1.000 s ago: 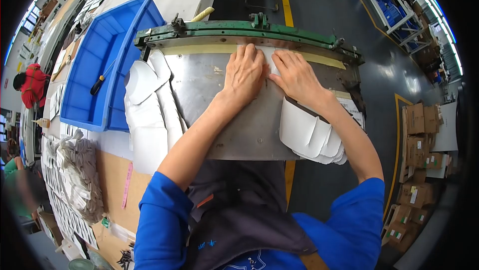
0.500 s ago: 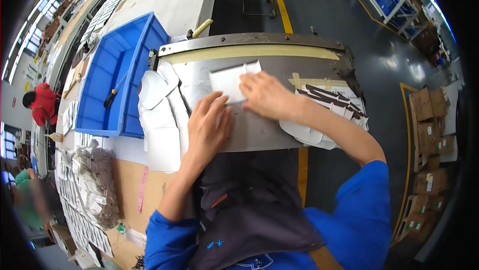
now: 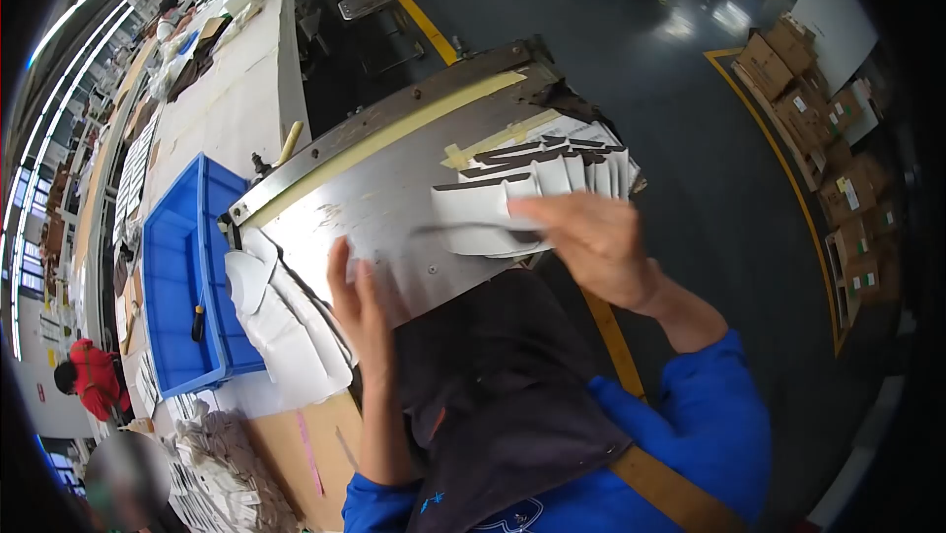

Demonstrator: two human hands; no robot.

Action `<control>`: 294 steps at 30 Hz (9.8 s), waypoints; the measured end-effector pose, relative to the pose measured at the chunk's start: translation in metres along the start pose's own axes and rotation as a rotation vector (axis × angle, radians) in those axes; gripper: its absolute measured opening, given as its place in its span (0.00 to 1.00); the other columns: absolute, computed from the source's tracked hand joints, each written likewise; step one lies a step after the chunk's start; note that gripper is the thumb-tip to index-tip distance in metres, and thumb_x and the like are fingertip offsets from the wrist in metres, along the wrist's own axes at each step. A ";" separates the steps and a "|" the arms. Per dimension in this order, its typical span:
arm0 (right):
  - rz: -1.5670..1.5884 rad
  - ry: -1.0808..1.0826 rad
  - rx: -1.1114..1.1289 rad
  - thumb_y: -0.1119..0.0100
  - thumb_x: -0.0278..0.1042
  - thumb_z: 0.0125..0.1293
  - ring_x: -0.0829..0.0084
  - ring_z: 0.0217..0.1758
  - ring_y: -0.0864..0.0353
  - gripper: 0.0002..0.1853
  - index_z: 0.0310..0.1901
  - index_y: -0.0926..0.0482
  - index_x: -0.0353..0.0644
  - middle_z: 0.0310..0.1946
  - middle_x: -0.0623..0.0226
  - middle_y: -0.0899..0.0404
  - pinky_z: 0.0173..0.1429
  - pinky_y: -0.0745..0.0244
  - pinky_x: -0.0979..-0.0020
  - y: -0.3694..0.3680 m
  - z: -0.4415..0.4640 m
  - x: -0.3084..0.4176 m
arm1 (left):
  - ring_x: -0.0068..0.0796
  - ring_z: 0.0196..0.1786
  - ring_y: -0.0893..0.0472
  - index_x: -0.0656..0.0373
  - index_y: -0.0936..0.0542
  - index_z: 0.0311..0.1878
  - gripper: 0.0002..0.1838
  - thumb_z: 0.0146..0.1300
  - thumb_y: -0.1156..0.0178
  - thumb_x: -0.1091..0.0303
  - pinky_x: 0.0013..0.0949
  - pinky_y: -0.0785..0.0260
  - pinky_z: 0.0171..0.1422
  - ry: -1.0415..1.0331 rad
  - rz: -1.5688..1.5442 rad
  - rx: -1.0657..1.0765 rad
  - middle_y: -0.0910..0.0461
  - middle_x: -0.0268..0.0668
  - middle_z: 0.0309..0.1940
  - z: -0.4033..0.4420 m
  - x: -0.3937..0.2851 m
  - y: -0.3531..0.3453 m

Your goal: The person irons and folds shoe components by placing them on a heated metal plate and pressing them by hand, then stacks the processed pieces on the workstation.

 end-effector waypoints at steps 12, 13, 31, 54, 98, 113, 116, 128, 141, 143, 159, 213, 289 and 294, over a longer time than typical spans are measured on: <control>-0.325 -0.350 -0.217 0.34 0.36 0.72 0.50 0.71 0.25 0.22 0.61 0.21 0.31 0.66 0.47 0.23 0.73 0.31 0.53 0.022 -0.069 -0.094 | 0.49 0.83 0.41 0.67 0.38 0.78 0.27 0.77 0.57 0.80 0.43 0.50 0.85 -0.080 -0.110 0.054 0.39 0.53 0.79 -0.026 -0.001 -0.154; -0.264 -0.449 -0.249 0.38 0.37 0.76 0.50 0.72 0.25 0.21 0.61 0.21 0.30 0.67 0.46 0.24 0.72 0.29 0.53 0.020 -0.076 -0.112 | 0.49 0.83 0.41 0.67 0.38 0.78 0.28 0.76 0.57 0.81 0.42 0.51 0.85 -0.092 -0.117 0.050 0.39 0.54 0.79 -0.027 -0.001 -0.160; -0.355 -0.280 0.398 0.34 0.45 0.70 0.51 0.64 0.22 0.26 0.62 0.21 0.34 0.59 0.51 0.18 0.67 0.27 0.56 0.005 -0.017 -0.132 | 0.39 0.72 0.27 0.67 0.37 0.75 0.34 0.79 0.44 0.51 0.40 0.35 0.77 0.842 -0.816 0.593 0.29 0.48 0.71 -0.106 -0.007 -0.164; 0.457 -0.090 0.510 0.32 0.24 0.66 0.53 0.72 0.28 0.27 0.68 0.25 0.35 0.68 0.50 0.28 0.73 0.34 0.56 -0.134 -0.081 0.147 | 0.23 0.53 0.21 0.64 0.20 0.61 0.24 0.70 0.30 0.59 0.31 0.26 0.59 0.401 -0.726 -0.253 0.16 0.34 0.51 -0.208 0.022 0.108; 0.254 0.533 0.418 0.33 0.39 0.68 0.55 0.58 0.18 0.15 0.48 0.16 0.37 0.50 0.57 0.15 0.62 0.27 0.55 -0.344 0.122 0.052 | 0.46 0.57 0.17 0.62 0.16 0.56 0.14 0.68 0.34 0.74 0.42 0.25 0.62 -0.202 0.488 -0.362 0.15 0.45 0.53 -0.083 0.019 0.223; 0.303 0.607 0.464 0.38 0.30 0.65 0.58 0.42 0.15 0.06 0.37 0.15 0.38 0.35 0.62 0.15 0.52 0.24 0.58 -0.383 0.145 0.033 | 0.47 0.55 0.17 0.63 0.16 0.52 0.13 0.63 0.35 0.80 0.43 0.23 0.58 -0.367 0.608 -0.015 0.15 0.43 0.51 0.051 0.062 0.201; 0.509 0.187 0.448 0.38 0.29 0.65 0.54 0.42 0.14 0.07 0.40 0.14 0.36 0.33 0.56 0.14 0.49 0.23 0.57 -0.392 0.145 0.031 | 0.48 0.56 0.18 0.62 0.17 0.54 0.14 0.66 0.36 0.76 0.45 0.24 0.59 -0.450 0.672 0.012 0.17 0.45 0.53 0.072 0.064 0.194; 0.194 0.135 -0.133 0.38 0.29 0.74 0.73 0.26 0.21 0.07 0.47 0.17 0.35 0.24 0.63 0.19 0.33 0.27 0.69 -0.239 0.248 -0.059 | 0.43 0.57 0.21 0.56 0.15 0.53 0.14 0.68 0.33 0.61 0.44 0.27 0.61 -0.382 0.909 0.079 0.17 0.39 0.52 0.097 0.078 0.183; -0.131 0.364 0.355 0.32 0.27 0.65 0.52 0.61 0.18 0.20 0.58 0.21 0.32 0.59 0.52 0.19 0.61 0.21 0.57 -0.196 0.088 -0.117 | 0.46 0.58 0.20 0.57 0.19 0.57 0.16 0.66 0.33 0.69 0.45 0.26 0.60 -0.637 0.692 0.227 0.19 0.42 0.55 0.143 0.052 -0.004; -0.138 0.335 0.362 0.33 0.27 0.66 0.53 0.64 0.20 0.19 0.57 0.21 0.33 0.60 0.54 0.20 0.66 0.25 0.55 -0.198 0.087 -0.128 | 0.46 0.60 0.21 0.55 0.19 0.58 0.17 0.66 0.34 0.68 0.47 0.28 0.62 -0.648 0.722 0.228 0.20 0.42 0.56 0.151 0.056 -0.018; -0.112 0.170 0.340 0.34 0.31 0.68 0.54 0.69 0.24 0.18 0.55 0.21 0.31 0.60 0.52 0.20 0.72 0.31 0.55 -0.199 0.083 -0.153 | 0.46 0.63 0.25 0.53 0.19 0.62 0.20 0.67 0.37 0.69 0.50 0.34 0.68 -0.718 0.771 0.292 0.24 0.44 0.57 0.179 0.060 -0.053; -0.292 0.250 0.459 0.31 0.32 0.66 0.53 0.63 0.22 0.24 0.59 0.23 0.29 0.57 0.52 0.23 0.68 0.28 0.56 -0.199 0.087 -0.133 | 0.49 0.63 0.23 0.62 0.22 0.57 0.20 0.63 0.34 0.66 0.48 0.27 0.60 -0.613 0.868 0.131 0.23 0.50 0.54 0.155 0.062 -0.050; 0.185 0.317 0.536 0.30 0.37 0.61 0.56 0.69 0.26 0.12 0.43 0.13 0.41 0.59 0.58 0.18 0.72 0.35 0.53 -0.397 0.127 0.034 | 0.48 0.60 0.21 0.60 0.21 0.58 0.22 0.63 0.30 0.68 0.46 0.29 0.66 -0.308 0.818 -0.056 0.17 0.42 0.57 0.059 0.076 0.183; 0.567 -0.112 0.123 0.35 0.30 0.66 0.66 0.45 0.15 0.07 0.40 0.14 0.36 0.42 0.59 0.13 0.52 0.22 0.64 -0.401 0.166 0.003 | 0.46 0.61 0.22 0.58 0.19 0.55 0.17 0.63 0.30 0.68 0.45 0.28 0.66 -0.343 0.857 0.005 0.17 0.40 0.57 0.058 0.072 0.185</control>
Point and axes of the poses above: each hand's wrist, its own z-axis towards the middle knuckle, its own y-axis out of the back of the hand, x = y × z, the point moved 1 cm from there along z, towards the middle knuckle
